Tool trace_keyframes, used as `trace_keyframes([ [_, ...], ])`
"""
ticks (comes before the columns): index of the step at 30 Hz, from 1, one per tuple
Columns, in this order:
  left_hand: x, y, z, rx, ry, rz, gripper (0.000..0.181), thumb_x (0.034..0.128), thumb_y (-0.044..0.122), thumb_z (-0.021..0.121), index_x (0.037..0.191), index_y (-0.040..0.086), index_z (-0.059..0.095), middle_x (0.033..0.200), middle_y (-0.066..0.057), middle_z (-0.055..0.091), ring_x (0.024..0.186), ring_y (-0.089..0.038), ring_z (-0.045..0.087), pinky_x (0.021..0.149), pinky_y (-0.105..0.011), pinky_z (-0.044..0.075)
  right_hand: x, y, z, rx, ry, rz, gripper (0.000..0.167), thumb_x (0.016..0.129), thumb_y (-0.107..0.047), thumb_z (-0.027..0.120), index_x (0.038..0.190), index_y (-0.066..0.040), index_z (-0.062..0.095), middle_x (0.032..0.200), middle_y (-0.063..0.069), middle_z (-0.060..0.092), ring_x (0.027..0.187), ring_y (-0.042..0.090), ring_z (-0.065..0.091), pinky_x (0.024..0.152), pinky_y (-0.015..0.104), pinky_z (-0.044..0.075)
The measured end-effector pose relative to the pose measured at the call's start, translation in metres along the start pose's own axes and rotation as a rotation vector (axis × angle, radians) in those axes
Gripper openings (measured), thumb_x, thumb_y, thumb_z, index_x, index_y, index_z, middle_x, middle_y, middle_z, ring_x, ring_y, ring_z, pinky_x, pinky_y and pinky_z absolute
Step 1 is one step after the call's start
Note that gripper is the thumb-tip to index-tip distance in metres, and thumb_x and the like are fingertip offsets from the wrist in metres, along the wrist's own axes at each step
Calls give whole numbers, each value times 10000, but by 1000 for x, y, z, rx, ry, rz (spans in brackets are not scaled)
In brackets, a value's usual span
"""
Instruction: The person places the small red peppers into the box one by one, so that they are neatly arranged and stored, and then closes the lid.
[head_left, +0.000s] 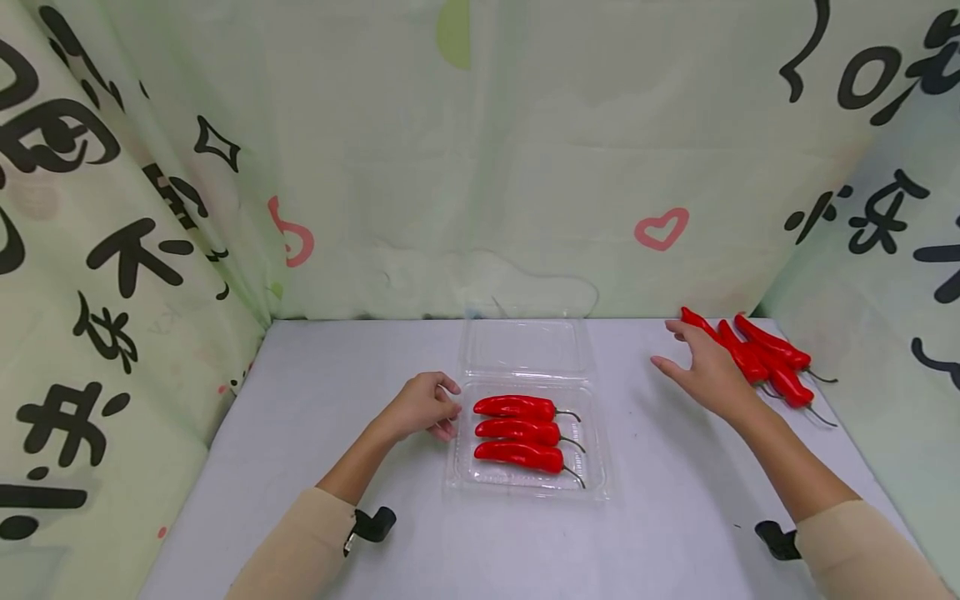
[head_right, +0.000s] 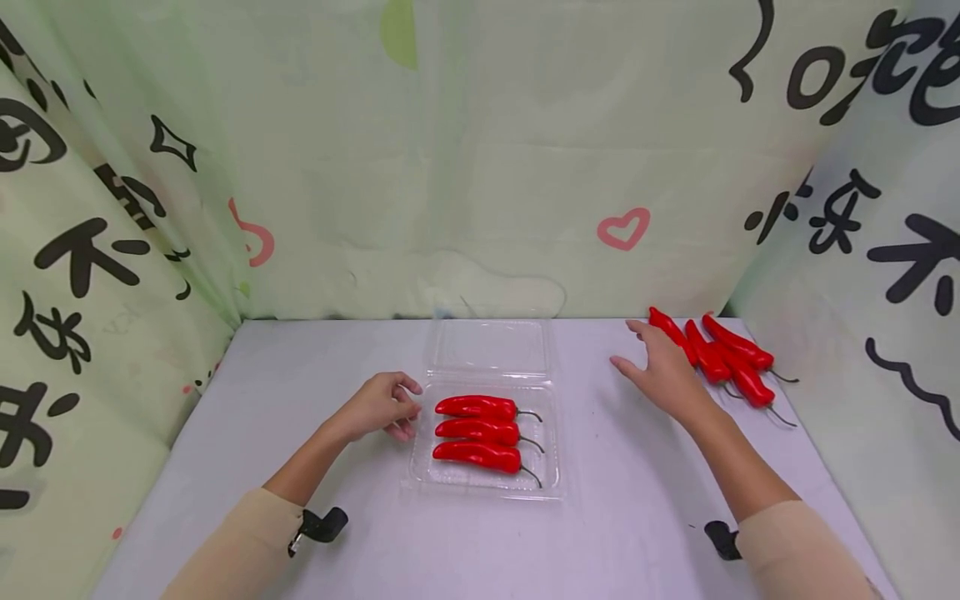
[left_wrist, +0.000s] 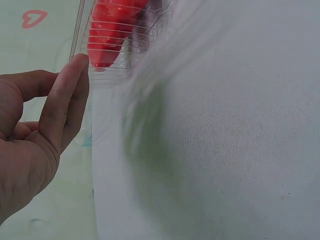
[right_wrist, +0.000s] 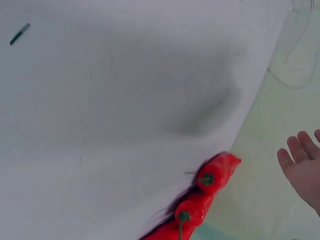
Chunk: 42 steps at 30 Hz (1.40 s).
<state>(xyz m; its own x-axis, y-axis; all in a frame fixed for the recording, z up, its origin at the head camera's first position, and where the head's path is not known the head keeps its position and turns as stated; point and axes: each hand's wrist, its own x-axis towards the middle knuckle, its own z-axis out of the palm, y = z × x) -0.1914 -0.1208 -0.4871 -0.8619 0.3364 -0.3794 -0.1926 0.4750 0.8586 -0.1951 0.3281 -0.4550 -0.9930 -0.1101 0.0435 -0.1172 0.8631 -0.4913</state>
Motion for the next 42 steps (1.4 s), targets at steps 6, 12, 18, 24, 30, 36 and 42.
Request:
trace_keyframes([
  [6,1,-1,1,3,1,0,313,957,91,711,1224,-9,582,882,-166,692,592,-212,720,581,-312,632,8,23,-9,-15,-11,99,1008,871,-283,822,1607,23,206,1546,383,322,1361,591,357,907,731,507],
  [12,1,-2,2,5,2,1,319,953,94,715,1223,-9,581,879,-164,693,593,-220,721,586,-314,633,15,48,-14,-14,-9,190,1060,841,-215,836,1606,46,150,1514,406,305,1311,619,349,887,747,523],
  [18,1,-1,2,4,0,2,321,953,90,714,1226,-12,581,876,-166,696,587,-220,722,587,-318,634,20,64,-19,-4,-39,260,1061,862,-196,811,1616,31,100,1517,423,267,1321,644,310,894,753,515],
  [24,1,-1,2,10,2,6,319,958,84,705,1234,-18,580,888,-175,695,588,-220,719,583,-313,632,22,69,-19,-9,-79,304,1034,884,-201,788,1612,44,95,1510,431,268,1315,642,302,912,752,510],
  [30,2,-1,2,9,0,10,296,959,81,705,1218,-2,587,885,-170,695,590,-218,719,586,-312,633,25,73,-16,-15,-68,340,980,908,-170,756,1608,51,107,1497,426,295,1297,631,323,917,744,512],
  [36,2,-1,1,12,0,13,305,962,80,698,1229,-12,583,887,-171,697,587,-214,719,588,-314,633,29,76,-15,-26,-86,341,939,913,-146,747,1584,95,134,1450,427,337,1275,622,341,917,738,516],
  [42,0,0,-1,17,1,4,313,966,82,695,1240,-14,579,898,-177,699,590,-214,721,590,-309,632,34,75,-11,-45,-93,325,896,897,-127,764,1546,134,206,1385,417,392,1225,607,383,891,696,561],
])
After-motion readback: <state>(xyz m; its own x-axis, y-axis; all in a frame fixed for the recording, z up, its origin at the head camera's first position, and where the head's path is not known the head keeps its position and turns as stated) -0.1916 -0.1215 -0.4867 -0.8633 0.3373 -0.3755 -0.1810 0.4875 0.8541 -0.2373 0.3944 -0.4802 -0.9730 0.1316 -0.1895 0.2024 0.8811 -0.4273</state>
